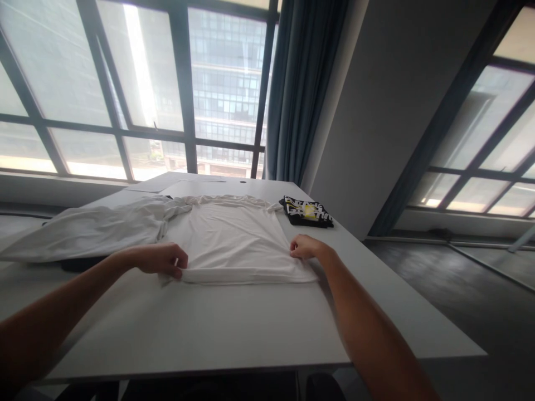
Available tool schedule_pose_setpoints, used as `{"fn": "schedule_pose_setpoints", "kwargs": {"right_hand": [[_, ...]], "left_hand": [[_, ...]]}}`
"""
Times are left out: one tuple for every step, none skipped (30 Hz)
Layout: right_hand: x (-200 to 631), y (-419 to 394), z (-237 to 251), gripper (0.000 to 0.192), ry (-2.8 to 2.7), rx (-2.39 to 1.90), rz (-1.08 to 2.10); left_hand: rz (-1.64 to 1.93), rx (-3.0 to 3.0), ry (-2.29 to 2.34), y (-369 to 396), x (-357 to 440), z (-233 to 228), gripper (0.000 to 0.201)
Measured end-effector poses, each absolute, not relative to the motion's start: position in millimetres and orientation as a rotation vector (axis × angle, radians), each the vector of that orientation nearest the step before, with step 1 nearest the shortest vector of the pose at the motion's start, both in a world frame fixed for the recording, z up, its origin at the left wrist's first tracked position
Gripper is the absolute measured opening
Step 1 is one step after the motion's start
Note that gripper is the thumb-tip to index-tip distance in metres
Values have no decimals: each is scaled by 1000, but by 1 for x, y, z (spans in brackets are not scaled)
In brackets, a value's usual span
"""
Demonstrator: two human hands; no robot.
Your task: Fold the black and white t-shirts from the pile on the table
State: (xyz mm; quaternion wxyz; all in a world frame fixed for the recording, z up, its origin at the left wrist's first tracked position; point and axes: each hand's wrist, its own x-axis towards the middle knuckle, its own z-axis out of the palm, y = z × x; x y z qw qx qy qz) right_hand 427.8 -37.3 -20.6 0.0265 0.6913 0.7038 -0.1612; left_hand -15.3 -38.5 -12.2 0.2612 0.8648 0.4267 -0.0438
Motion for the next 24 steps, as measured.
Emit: {"fn": "schedule_pose_setpoints", "kwargs": {"right_hand": [[432, -40, -18, 18, 2106, 2119, -652], [436, -44, -15, 20, 2041, 2095, -791], [440, -46, -13, 24, 1999, 2074, -891], [444, -48, -11, 28, 1986, 2058, -952], [446, -49, -11, 33, 1998, 2053, -974], [447, -48, -11, 38, 2030, 2067, -958], [446, -46, -13, 41, 2078, 2091, -907], [444, -43, -16, 44, 2132, 2120, -827], [441, -39, -19, 45, 2182, 2146, -730], [438, -35, -23, 44, 2221, 2169, -632], [435, -31, -27, 42, 2249, 2185, -545], [432, -28, -30, 38, 2265, 2194, -487], [430, -26, -32, 34, 2271, 2198, -461], [428, -25, -33, 31, 2275, 2195, -466], [427, -26, -33, 27, 2275, 2182, -496], [427, -28, -31, 25, 2258, 2166, -551], [427, -30, -29, 22, 2218, 2143, -630], [427, -34, -25, 21, 2154, 2109, -730], [427, -37, -22, 20, 2077, 2058, -841], [428, -40, -19, 20, 2003, 2000, -945], [429, -43, -16, 22, 1950, 1948, -1026], [429, -44, -14, 24, 1940, 1920, -1067], [429, -45, -12, 27, 1991, 1929, -1049], [429, -43, -12, 30, 2085, 1976, -973]], "left_hand": [[-191, 2300, 1116, -40, -18, -10, 34], [-259, 2247, 1060, -42, -21, -7, 35], [-303, 2186, 991, -44, -23, -5, 37], [-314, 2128, 920, -46, -24, -4, 40], [-288, 2089, 866, -47, -24, -3, 44], [-225, 2082, 847, -47, -23, -3, 48], [-130, 2111, 868, -46, -20, -5, 50], [-18, 2174, 925, -45, -18, -7, 50], [87, 2259, 1001, -42, -15, -11, 49], [172, 2345, 1084, -39, -12, -14, 46], [220, 2416, 1156, -36, -10, -18, 43], [223, 2463, 1206, -34, -9, -21, 40], [190, 2486, 1229, -32, -8, -23, 37], [138, 2487, 1233, -31, -8, -25, 34], [87, 2472, 1231, -31, -8, -25, 32], [42, 2450, 1226, -31, -9, -25, 29], [1, 2429, 1221, -33, -10, -24, 28], [-40, 2408, 1220, -35, -11, -23, 28], [-83, 2385, 1213, -38, -11, -22, 29], [-132, 2355, 1195, -40, -11, -22, 31], [-179, 2314, 1165, -40, -11, -22, 33], [-215, 2266, 1128, -39, -12, -23, 36], [-217, 2220, 1101, -36, -12, -24, 38], [-177, 2190, 1097, -30, -12, -25, 41]]}}
